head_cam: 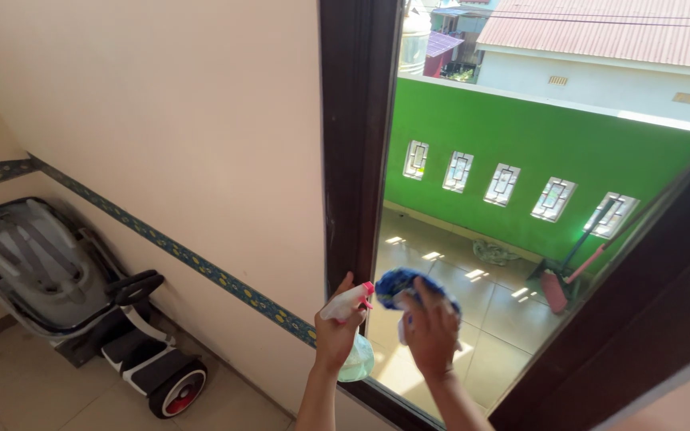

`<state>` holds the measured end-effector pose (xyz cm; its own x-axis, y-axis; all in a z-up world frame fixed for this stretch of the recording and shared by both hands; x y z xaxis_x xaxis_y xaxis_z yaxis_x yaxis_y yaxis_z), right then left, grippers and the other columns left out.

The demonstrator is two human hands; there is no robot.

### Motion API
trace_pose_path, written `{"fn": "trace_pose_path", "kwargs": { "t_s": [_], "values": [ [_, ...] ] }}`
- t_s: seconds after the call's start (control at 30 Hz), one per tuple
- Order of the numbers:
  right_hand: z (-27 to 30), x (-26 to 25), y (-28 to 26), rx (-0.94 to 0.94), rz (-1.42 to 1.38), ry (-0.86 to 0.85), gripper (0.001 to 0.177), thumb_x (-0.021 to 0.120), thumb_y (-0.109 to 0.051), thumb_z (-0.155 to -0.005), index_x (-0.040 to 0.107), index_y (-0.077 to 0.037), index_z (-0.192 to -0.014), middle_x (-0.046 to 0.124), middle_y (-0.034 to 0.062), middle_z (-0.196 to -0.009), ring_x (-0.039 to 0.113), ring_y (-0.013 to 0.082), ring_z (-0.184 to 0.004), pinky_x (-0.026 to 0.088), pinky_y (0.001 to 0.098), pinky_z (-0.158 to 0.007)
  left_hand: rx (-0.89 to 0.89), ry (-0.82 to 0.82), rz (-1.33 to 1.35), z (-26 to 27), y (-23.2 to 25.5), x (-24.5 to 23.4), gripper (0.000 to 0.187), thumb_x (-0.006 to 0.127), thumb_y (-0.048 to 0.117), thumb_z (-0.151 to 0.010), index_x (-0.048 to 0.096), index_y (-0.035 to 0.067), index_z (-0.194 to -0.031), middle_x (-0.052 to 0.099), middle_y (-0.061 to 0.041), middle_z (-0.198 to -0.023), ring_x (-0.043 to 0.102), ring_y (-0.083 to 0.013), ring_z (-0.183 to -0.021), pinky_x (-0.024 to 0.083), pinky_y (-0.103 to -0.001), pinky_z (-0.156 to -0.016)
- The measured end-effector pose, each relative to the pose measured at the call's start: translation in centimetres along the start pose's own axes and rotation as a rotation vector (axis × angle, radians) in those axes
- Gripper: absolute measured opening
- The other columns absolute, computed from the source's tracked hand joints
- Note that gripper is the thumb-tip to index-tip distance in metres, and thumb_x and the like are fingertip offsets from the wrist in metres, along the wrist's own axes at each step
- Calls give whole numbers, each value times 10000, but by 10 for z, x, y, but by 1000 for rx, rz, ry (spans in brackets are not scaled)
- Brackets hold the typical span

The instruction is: The person is spraying cleaner onto a window glass door and wiping it clean with a blue cloth.

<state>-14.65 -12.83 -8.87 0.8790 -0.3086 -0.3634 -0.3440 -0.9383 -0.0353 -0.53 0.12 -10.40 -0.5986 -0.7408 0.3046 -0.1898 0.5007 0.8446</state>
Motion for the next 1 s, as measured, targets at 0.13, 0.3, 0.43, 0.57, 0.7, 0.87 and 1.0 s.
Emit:
{"fn": "trace_pose_path", "kwargs": {
  "t_s": [0.13,0.3,0.43,0.57,0.7,0.87,1.0],
  "values": [
    [29,26,-20,-72,-20,-78,449,712,-152,-809,672,-212,-1253,566,33,-1478,536,296,-1253,409,450,-1064,-63,31,-67,0,5,-6,575,661,-128,-806,655,18,-1362,665,-91,-1407,687,-101,-1055,552,-246,-893],
    [69,48,-33,-170,21,-253,417,670,-177,-830,666,-215,-1245,529,-15,-1481,515,230,-1260,419,433,-1036,-78,-21,-99,9,3,-9,595,632,-149,-796,651,26,-1365,692,-57,-1359,691,-102,-980,557,-246,-878],
    [105,49,-26,-201,22,-345,444,640,-170,-830,666,-215,-1271,526,-28,-1479,519,203,-1264,418,399,-1022,-110,5,-91,14,-12,-13,665,650,-140,-798,604,46,-1435,738,-92,-1167,685,-92,-974,544,-234,-893],
    [129,39,-9,-155,20,-441,412,632,-154,-808,665,-235,-1211,547,-65,-1453,532,175,-1240,417,371,-996,-132,3,-49,16,-16,-11,646,656,-89,-821,591,55,-1448,758,-109,-1079,709,-126,-934,561,-249,-863],
    [129,23,31,-61,73,-344,299,657,-158,-822,666,-262,-1103,619,-85,-1373,558,200,-1126,422,404,-966,103,6,-180,14,-18,-13,367,684,-106,-796,747,-28,-1149,633,-112,-1435,685,-172,-1143,548,-284,-941],
    [32,-55,38,94,35,0,380,680,-148,-790,681,-151,-1171,639,20,-1363,584,305,-1181,389,489,-1036,70,53,-218,15,-14,-9,233,702,-80,-789,778,-22,-1001,641,-123,-1441,703,-171,-1072,554,-283,-893],
    [-26,-75,28,186,70,238,326,653,-128,-857,708,-162,-1177,618,35,-1434,533,319,-1277,357,494,-1137,118,62,-261,17,-27,-10,89,728,-57,-805,755,-19,-880,660,-135,-1450,734,-170,-984,556,-284,-890]
  ]
}}
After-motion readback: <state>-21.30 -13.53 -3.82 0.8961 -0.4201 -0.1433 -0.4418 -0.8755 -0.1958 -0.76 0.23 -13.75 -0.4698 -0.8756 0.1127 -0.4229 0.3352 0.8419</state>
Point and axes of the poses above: each hand's wrist, its own z-axis away from the middle knuckle, its own x-axis out of the palm, y = z × x, the point moved 5 cm from there along -z, towards the middle knuckle
